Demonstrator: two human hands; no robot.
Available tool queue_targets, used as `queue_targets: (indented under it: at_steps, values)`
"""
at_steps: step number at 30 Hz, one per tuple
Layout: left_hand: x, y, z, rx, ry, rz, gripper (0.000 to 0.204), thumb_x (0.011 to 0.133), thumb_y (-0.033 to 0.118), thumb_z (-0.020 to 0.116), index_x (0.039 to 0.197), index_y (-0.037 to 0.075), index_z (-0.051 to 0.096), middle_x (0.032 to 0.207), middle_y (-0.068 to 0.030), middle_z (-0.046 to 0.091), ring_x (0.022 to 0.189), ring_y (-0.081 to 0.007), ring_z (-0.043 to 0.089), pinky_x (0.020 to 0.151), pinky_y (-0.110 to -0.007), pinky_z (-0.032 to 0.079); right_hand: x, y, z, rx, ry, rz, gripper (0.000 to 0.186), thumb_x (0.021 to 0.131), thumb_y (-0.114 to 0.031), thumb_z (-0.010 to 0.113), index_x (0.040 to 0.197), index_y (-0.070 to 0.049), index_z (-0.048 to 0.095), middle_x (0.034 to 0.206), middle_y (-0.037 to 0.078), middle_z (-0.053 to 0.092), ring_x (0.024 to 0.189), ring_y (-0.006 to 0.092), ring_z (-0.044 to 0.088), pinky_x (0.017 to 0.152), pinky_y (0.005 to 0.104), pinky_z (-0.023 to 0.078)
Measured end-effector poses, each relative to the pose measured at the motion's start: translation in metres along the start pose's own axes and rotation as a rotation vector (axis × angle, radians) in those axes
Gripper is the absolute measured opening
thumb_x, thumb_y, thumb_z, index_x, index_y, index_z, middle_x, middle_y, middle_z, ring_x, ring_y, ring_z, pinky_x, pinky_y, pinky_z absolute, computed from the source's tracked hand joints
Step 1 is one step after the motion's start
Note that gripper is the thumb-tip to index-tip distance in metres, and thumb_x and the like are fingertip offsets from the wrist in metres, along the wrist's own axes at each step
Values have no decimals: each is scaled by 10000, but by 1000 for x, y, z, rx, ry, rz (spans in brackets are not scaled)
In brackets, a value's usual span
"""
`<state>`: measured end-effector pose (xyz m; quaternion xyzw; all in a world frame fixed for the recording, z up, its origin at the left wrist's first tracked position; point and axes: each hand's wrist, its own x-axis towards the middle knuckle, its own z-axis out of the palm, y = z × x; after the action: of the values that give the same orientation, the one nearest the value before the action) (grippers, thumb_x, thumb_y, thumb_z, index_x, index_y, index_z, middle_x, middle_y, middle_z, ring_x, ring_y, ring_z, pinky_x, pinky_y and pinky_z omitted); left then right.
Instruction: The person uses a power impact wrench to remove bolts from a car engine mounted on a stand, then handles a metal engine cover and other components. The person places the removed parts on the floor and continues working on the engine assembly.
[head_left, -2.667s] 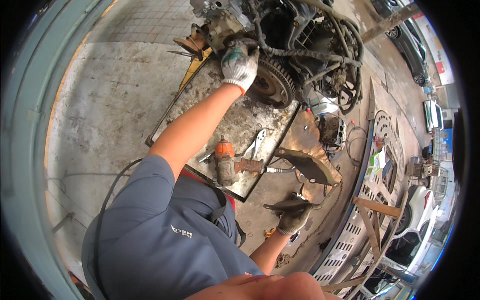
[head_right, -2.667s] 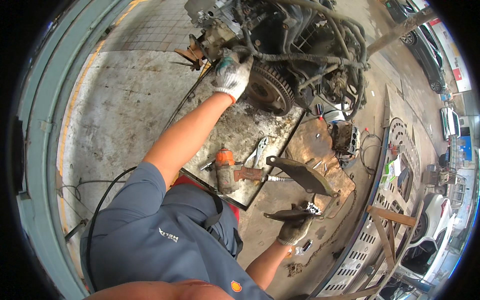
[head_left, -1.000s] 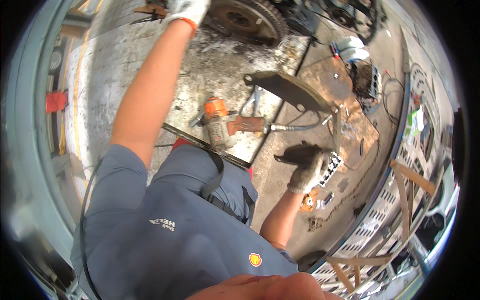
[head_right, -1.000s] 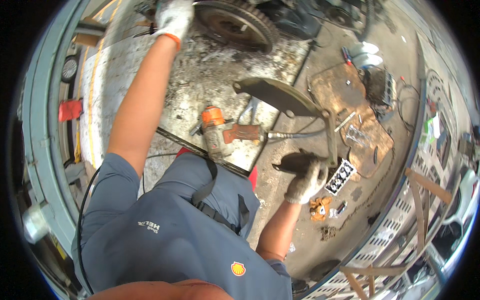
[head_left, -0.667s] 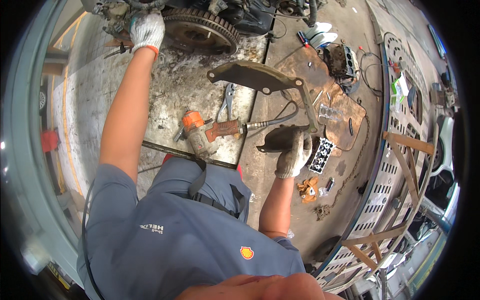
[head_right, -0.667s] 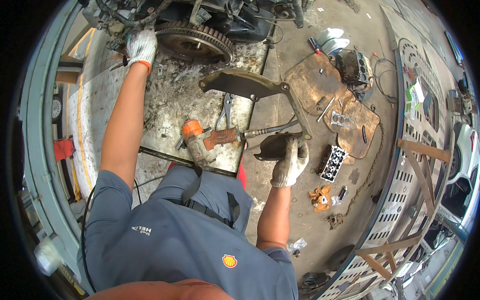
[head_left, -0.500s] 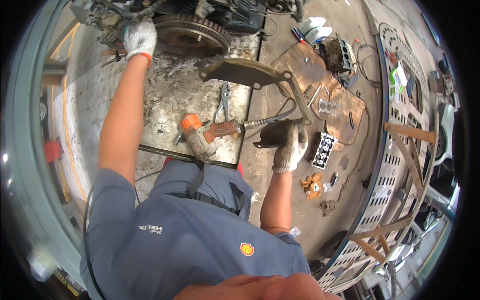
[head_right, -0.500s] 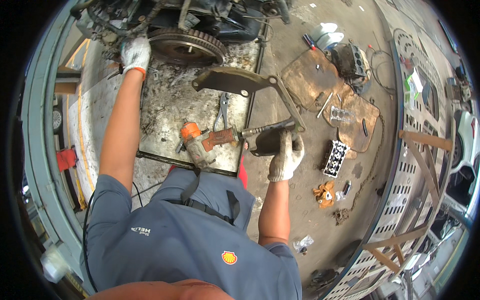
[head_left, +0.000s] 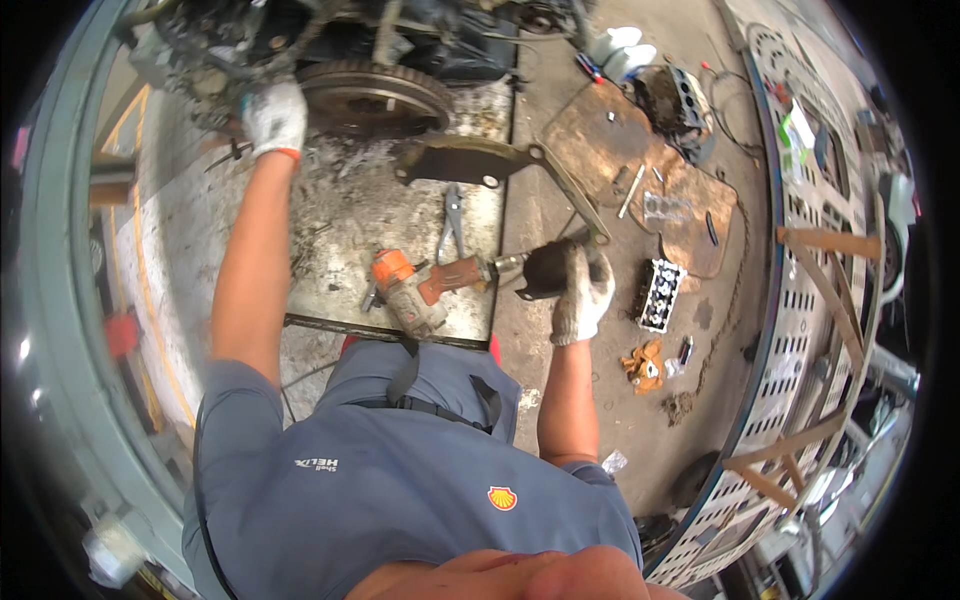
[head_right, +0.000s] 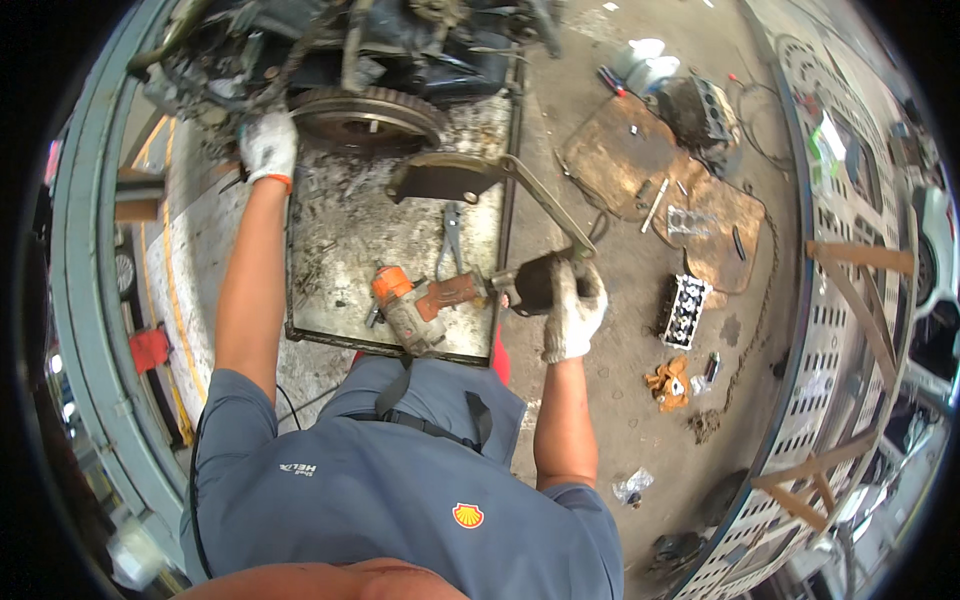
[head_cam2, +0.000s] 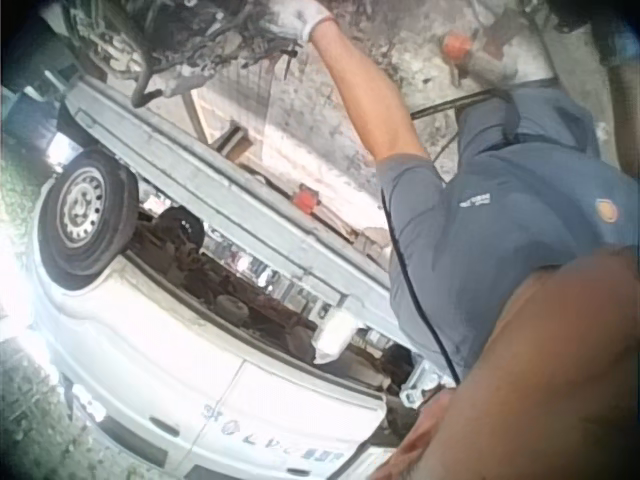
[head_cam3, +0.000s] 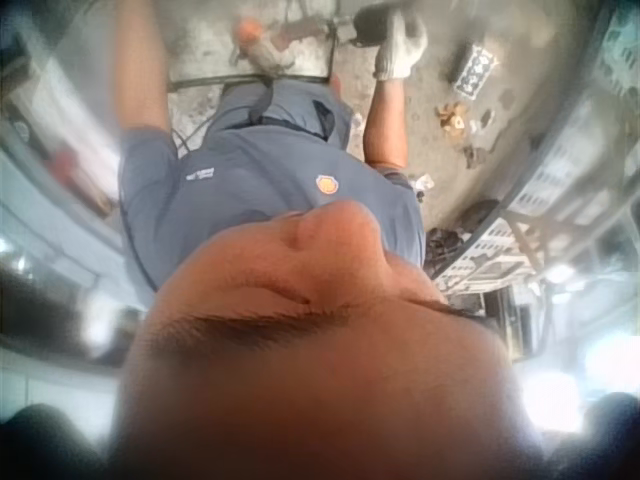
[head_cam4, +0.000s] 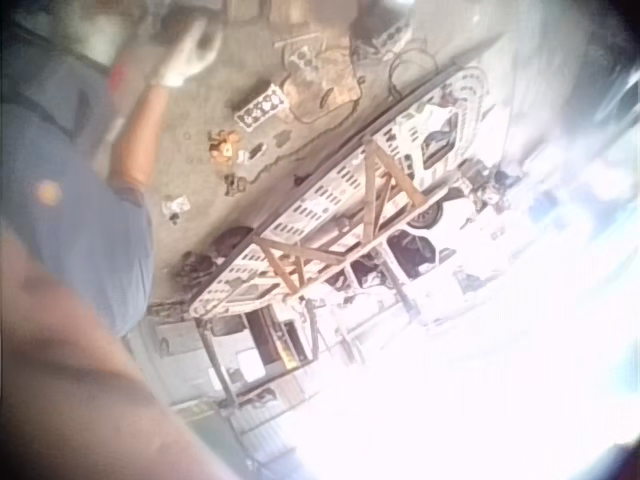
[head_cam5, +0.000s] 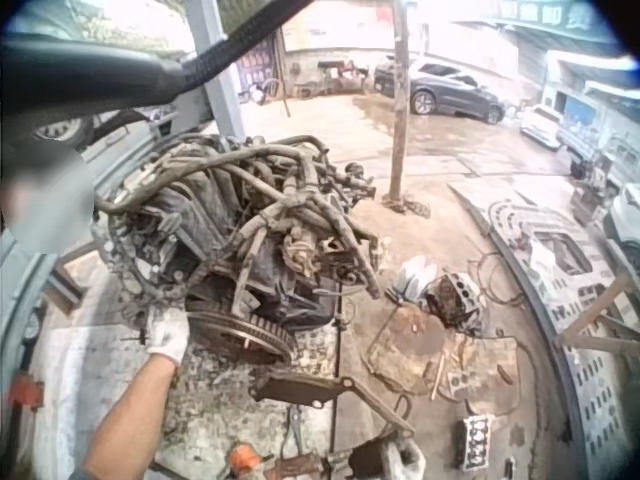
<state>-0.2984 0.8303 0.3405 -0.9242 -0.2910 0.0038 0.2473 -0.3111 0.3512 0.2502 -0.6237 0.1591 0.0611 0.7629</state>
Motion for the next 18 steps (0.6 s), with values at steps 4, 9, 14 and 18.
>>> queue_targets:
  at_steps: [4,9,14,18]
  values:
    - [-10,4,17,-180,101,-56,333,1003,268,436,1000,75,707,962,-171,732,938,-300,682,836,-473,514,-8,-13,13,2,-102,-24,121,953,-86,713,1025,6,681,928,34,708,838,118,636,789,290,535]
    - [-16,16,-29,-373,180,-195,348,983,231,487,868,33,751,854,-176,726,800,-357,701,766,-490,545,-15,-6,12,44,-120,-8,78,955,-83,714,969,-21,670,923,36,711,822,124,645,788,286,537]
    - [-12,10,0,-315,280,-82,325,981,228,504,839,53,738,823,-174,711,752,-341,686,699,-475,540,-19,-11,9,26,-124,-23,79,955,-71,711,936,-44,640,927,45,708,821,134,657,785,307,559]
    - [-11,1,18,-500,136,-128,295,1015,275,486,1054,77,702,859,-177,715,784,-361,685,700,-471,535,-16,-15,9,50,-126,-59,81,950,-38,701,928,-37,623,932,53,700,821,147,665,802,323,577]
